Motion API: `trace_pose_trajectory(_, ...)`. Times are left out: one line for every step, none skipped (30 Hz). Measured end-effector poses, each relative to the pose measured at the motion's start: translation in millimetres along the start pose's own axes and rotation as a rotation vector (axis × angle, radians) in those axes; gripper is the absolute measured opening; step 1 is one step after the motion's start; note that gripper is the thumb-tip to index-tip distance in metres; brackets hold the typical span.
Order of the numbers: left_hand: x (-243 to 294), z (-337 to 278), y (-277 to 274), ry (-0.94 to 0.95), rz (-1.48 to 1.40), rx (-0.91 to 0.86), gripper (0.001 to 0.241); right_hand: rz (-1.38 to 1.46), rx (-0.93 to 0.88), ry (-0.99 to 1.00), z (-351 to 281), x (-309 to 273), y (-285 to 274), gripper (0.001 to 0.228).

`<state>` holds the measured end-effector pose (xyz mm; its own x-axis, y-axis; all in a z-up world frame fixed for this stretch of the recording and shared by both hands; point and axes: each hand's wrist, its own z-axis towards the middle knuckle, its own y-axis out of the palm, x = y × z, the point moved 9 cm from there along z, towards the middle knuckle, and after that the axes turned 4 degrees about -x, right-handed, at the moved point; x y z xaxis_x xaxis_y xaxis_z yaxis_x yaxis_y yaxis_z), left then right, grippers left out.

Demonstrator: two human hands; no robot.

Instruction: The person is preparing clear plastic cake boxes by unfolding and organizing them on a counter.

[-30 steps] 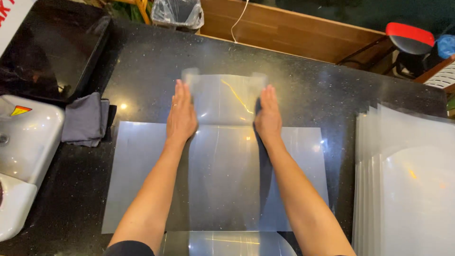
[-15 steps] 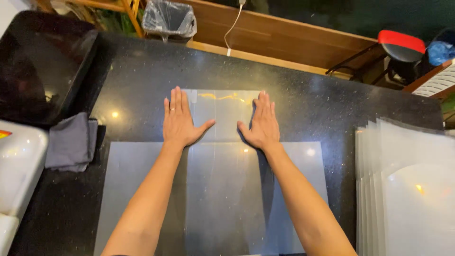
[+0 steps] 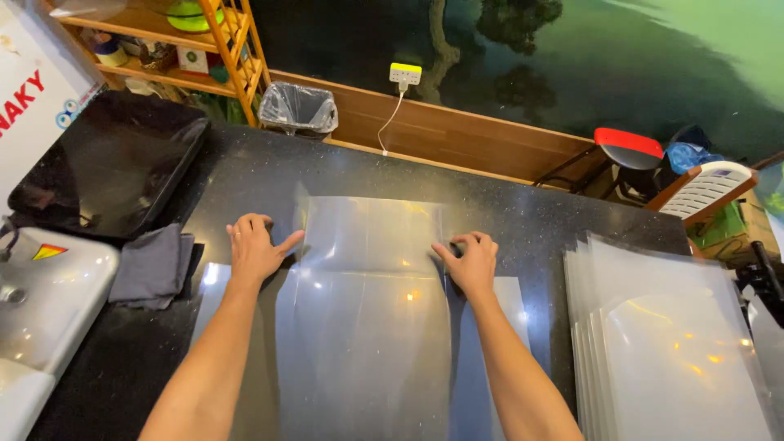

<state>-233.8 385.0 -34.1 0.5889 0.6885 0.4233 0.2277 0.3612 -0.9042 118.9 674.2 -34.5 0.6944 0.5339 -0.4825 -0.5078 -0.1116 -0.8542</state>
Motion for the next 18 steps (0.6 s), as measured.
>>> trace_pose_trajectory(-2.5, -12.5, -5.0, -0.004, 0.002, -0.006, 0.083, 0.0, -0.007, 0.003, -11.0, 0.3, -8.9, 0.046)
trace_pose_trajectory(4.1, -25.9, -16.1, 0.099, -0.079, 0.047, 0.092, -0.044, 0.018, -0.013, -22.1, -1.6, -21.1, 0.059)
trace_pose_trajectory(11.8, -38.7, -29.9, 0.202, -0.164, 0.104, 0.102, -0.088, 0.045, -0.033, -30.5, -4.9, -35.6, 0.073)
trace_pose_trajectory(-0.4, -62.0, -34.0, 0.198, -0.163, 0.102, 0.102, -0.087, 0.041, -0.033, -46.0, 12.0, -42.0, 0.073)
trace_pose_trajectory(-19.0, -82.9, -35.4, 0.105, -0.017, 0.077, 0.098, -0.18, 0.074, -0.004, -61.4, 29.9, -52.0, 0.08)
trace_pose_trajectory(-37.8, -105.0, -38.6, 0.01, 0.127, 0.052, 0.094, -0.273, 0.107, 0.025, -77.3, 47.0, -62.8, 0.087)
trace_pose_trajectory(-49.4, -129.8, -46.8, 0.009, 0.126, 0.058, 0.094, -0.271, 0.111, 0.021, -96.3, 63.0, -74.6, 0.087)
trace_pose_trajectory(-80.3, -156.0, -49.2, -0.207, 0.157, -0.018, 0.099, -0.277, 0.035, 0.204, -116.1, 96.4, -81.8, 0.091)
trace_pose_trajectory(-112.0, -183.2, -53.2, -0.417, 0.188, -0.09, 0.103, -0.275, -0.036, 0.391, -139.8, 128.5, -86.2, 0.095)
trace_pose_trajectory(-125.3, -192.8, -50.9, -0.412, 0.188, -0.08, 0.103, -0.269, -0.028, 0.39, -153.1, 144.5, -87.3, 0.095)
trace_pose_trajectory(-145.1, -207.4, -48.4, -0.483, 0.159, -0.079, 0.101, -0.219, -0.09, 0.434, -167.7, 165.0, -82.3, 0.098)
trace_pose_trajectory(-165.2, -222.6, -45.5, -0.554, 0.131, -0.077, 0.099, -0.168, -0.152, 0.478, -183.0, 185.1, -76.5, 0.101)
trace_pose_trajectory(-180.0, -216.8, -37.1, -0.557, 0.128, -0.066, 0.099, -0.163, -0.148, 0.469, -176.8, 201.9, -74.4, 0.101)
trace_pose_trajectory(-197.9, -212.7, -15.6, -0.586, -0.089, -0.143, 0.088, -0.036, -0.261, 0.527, -175.0, 224.1, -59.2, 0.094)
trace_pose_trajectory(-216.2, -214.8, 5.2, -0.608, -0.302, -0.225, 0.077, 0.091, -0.385, 0.584, -180.9, 243.5, -41.3, 0.086)
trace_pose_trajectory(-205.1, -210.1, -10.6, -0.615, -0.3, -0.219, 0.077, 0.093, -0.391, 0.578, -178.8, 231.7, -50.9, 0.086)
trace_pose_trajectory(-181.0, -198.1, -15.8, -0.496, -0.382, -0.33, 0.066, 0.284, -0.488, 0.563, -178.6, 215.4, -48.8, 0.073)
trace_pose_trajectory(-155.0, -187.3, -21.5, -0.375, -0.463, -0.439, 0.057, 0.476, -0.583, 0.541, -177.6, 197.3, -47.9, 0.061)
